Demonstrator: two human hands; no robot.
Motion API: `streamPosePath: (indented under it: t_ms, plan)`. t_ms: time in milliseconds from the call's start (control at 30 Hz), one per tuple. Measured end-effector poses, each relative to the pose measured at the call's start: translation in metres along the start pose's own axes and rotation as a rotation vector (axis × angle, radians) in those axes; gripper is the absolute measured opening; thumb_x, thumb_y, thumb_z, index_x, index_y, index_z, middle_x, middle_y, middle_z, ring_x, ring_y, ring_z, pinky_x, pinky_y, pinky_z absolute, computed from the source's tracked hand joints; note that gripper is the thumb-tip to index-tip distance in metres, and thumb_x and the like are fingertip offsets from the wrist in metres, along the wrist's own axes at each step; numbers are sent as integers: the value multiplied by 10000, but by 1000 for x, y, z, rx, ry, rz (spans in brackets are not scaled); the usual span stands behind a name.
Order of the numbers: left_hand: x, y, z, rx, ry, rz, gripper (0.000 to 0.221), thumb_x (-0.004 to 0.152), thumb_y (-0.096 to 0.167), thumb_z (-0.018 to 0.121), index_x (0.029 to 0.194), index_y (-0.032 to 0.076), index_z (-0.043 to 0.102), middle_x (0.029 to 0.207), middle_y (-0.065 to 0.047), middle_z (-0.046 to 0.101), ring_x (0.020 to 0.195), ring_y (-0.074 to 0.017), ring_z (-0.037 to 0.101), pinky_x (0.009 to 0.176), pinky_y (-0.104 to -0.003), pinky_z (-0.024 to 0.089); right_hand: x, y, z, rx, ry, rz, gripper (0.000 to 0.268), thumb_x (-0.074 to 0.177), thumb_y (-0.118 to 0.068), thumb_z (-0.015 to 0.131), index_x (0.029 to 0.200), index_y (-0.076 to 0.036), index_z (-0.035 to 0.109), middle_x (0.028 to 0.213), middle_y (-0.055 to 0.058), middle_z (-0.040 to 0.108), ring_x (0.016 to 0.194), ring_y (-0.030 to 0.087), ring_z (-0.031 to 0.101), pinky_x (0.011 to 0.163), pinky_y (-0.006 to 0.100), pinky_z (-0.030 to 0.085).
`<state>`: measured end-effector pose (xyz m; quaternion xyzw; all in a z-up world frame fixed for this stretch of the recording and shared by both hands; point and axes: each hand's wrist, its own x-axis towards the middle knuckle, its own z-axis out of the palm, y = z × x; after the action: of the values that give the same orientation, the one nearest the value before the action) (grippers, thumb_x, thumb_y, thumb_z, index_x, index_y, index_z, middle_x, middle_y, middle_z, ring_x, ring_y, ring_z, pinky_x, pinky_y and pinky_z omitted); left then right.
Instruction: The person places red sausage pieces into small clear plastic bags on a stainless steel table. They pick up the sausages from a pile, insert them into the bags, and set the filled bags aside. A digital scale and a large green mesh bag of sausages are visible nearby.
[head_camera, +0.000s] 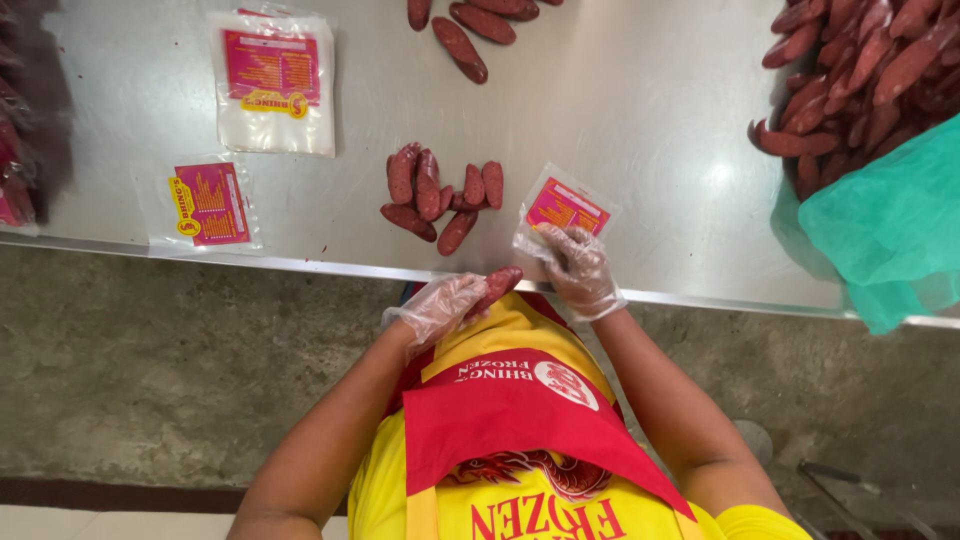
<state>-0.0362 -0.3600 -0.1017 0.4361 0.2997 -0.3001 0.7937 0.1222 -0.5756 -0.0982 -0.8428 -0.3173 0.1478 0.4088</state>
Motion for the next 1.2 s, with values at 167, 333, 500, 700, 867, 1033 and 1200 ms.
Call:
streamPosePath:
  t_ms: [167,333,500,700,867,1033,1200]
  plan:
    - [3,15,14,101,-62,-61,282,1025,268,562,1233,89,628,970,-30,669,779,-73,603,629,-203,467,7,-4,11,-108,132,10,310,823,-60,811,1116,-80,711,854,109,680,730,265,654,692,414,525]
    - [23,-5,31,-164,-143,-56,365,1020,166,598,1351,26,535,993,-52,677,798,-100,607,692,-216,514,24,-16,27,-107,239,171,315,762,-152,891,1002,-94,695,826,112,701,710,278,681,665,404,542]
    - [50,-13,42,-54,-62,50,427,952,83,606,1366,57,502,969,-78,704,735,-107,605,630,-239,510,17,-8,16,-18,242,-13,265,846,-43,750,1101,-103,709,907,134,695,766,302,688,703,386,562]
    - [55,-6,61,89,325,236,375,889,80,696,1222,51,525,884,-73,705,693,-124,663,584,-293,542,9,-10,2,-40,134,-49,406,885,17,676,1255,-131,749,901,128,683,765,279,676,698,395,550]
    - [62,0,61,480,579,569,319,849,110,823,1020,34,564,843,-98,659,737,-202,645,677,-349,565,5,-4,6,-80,81,-13,382,885,-118,782,1264,-144,746,931,134,676,779,274,662,699,398,544]
    - [82,11,58,600,624,743,267,869,118,767,1046,64,576,857,-104,705,794,-250,719,741,-390,567,2,13,14,-123,179,-142,367,913,-145,751,1280,-157,735,1201,194,637,1084,364,627,957,439,491]
    - [96,20,62,747,667,750,258,837,64,682,1085,98,623,861,-120,717,815,-308,722,726,-439,565,-1,21,14,-200,212,-201,390,931,-157,752,1318,-191,713,1445,256,573,1200,424,613,1062,470,440]
